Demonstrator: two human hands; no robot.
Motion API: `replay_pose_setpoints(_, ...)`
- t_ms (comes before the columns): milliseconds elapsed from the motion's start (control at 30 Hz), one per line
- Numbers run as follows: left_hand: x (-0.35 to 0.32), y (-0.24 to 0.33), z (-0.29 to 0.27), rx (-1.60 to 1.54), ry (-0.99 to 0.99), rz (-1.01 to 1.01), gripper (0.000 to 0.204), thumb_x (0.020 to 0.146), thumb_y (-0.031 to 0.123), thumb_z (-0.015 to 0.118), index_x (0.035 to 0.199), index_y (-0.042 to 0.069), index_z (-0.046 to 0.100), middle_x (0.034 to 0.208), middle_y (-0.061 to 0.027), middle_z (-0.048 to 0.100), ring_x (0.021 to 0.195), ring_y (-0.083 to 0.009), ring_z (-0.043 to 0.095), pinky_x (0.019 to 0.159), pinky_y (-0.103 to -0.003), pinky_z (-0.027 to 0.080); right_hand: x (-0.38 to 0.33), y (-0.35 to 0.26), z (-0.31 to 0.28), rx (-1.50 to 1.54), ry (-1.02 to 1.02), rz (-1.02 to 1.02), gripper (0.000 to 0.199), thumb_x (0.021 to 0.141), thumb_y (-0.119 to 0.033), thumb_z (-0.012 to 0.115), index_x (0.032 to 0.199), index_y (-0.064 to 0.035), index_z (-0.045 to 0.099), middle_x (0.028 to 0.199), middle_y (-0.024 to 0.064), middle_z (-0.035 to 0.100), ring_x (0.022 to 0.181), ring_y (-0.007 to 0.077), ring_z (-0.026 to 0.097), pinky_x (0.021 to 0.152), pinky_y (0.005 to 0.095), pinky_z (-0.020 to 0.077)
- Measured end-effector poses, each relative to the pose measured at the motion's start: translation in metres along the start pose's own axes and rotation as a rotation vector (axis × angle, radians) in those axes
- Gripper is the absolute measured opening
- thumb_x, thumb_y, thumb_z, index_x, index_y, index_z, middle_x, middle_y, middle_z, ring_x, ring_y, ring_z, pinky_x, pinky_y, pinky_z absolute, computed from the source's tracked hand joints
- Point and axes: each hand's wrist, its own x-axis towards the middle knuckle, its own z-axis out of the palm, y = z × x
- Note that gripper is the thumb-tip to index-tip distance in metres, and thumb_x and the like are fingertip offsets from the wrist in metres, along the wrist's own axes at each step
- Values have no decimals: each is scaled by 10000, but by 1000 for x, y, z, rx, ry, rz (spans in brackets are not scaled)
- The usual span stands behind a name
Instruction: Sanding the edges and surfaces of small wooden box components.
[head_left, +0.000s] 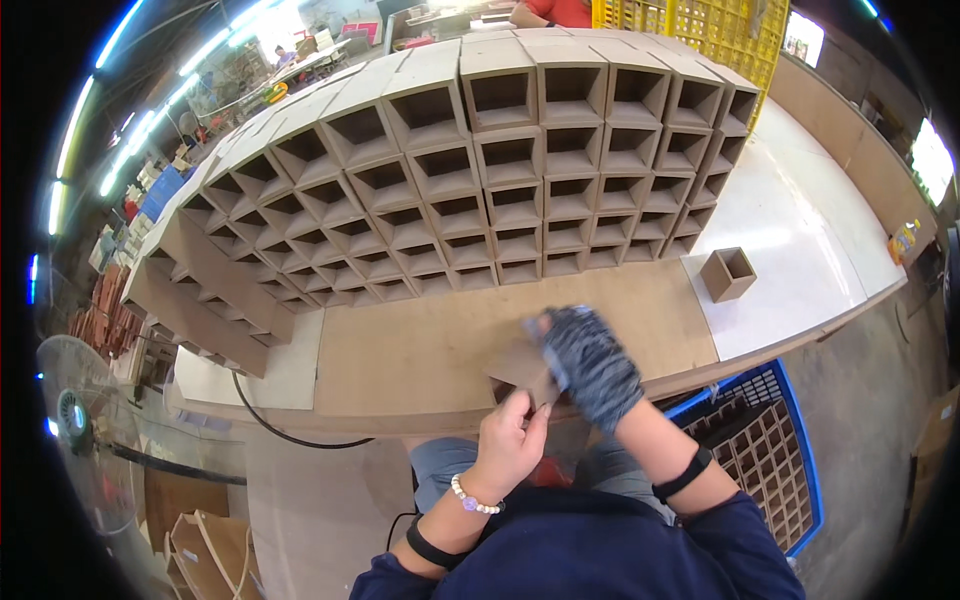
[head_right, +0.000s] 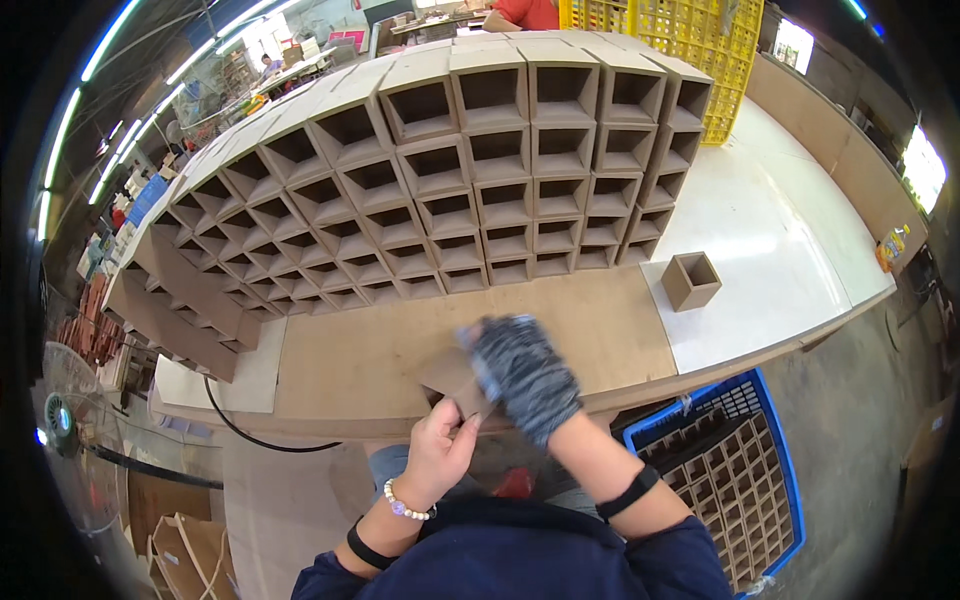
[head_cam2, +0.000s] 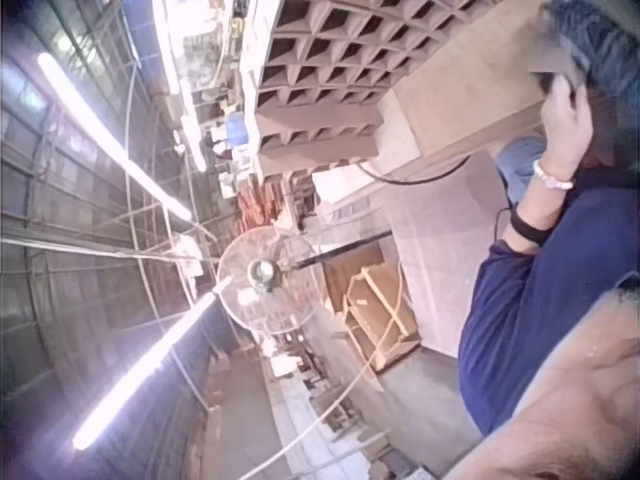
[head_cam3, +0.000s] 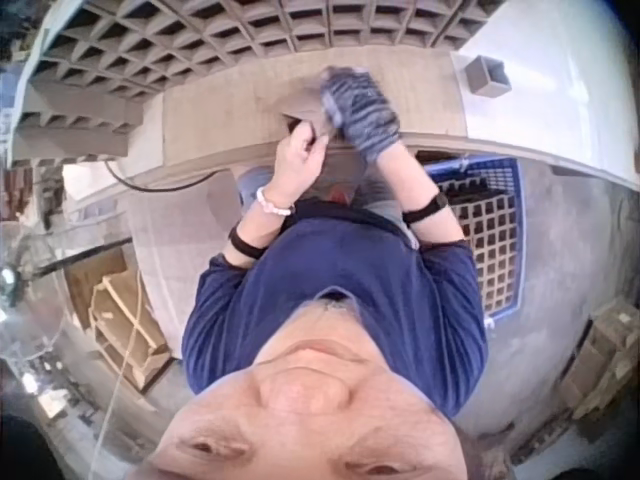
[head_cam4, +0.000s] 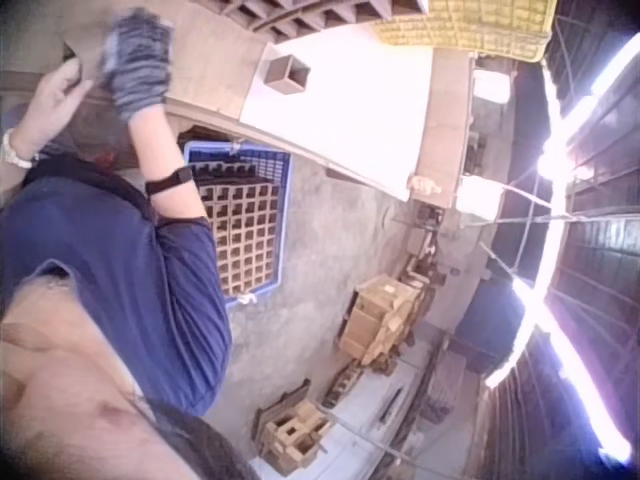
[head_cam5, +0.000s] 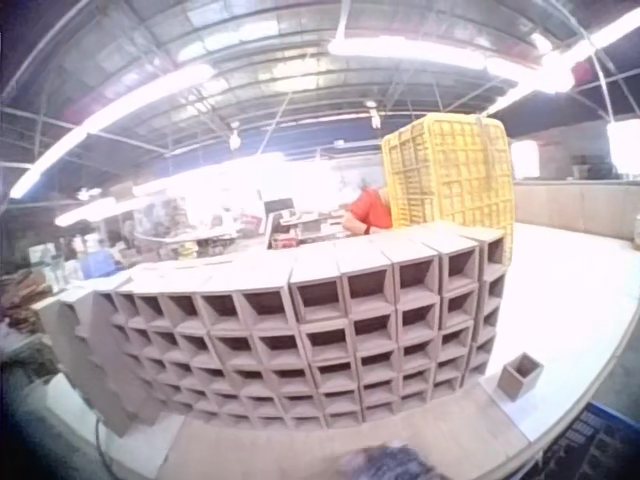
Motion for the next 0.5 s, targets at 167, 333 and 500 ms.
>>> replay_pose_setpoints(167,-4,-15,0,46,-17,38,84,777,37,583,780,9,504,669,-134,581,574,-268,590,522,-315,456,-17,-18,2,-58,254,-143,354,782,-180,500,1118,-75,541,1140,86,550,1078,259,504,991,415,321)
replay_pose_setpoints(333,0,-1,-4,-43,-45,17,81,792,46,575,783,8,504,648,-114,562,548,-235,562,505,-297,434,-18,-14,1,-1,182,-188,341,816,-185,477,1140,-90,527,1195,90,524,1120,250,484,1009,426,302)
replay_pose_setpoints(500,0,-8,-7,51,-62,-10,93,797,48,564,767,6,487,621,-122,540,507,-221,533,491,-300,424,-15,-3,0,-200,252,-87,359,808,-193,467,1138,-66,522,1200,122,510,1115,271,489,1000,437,311)
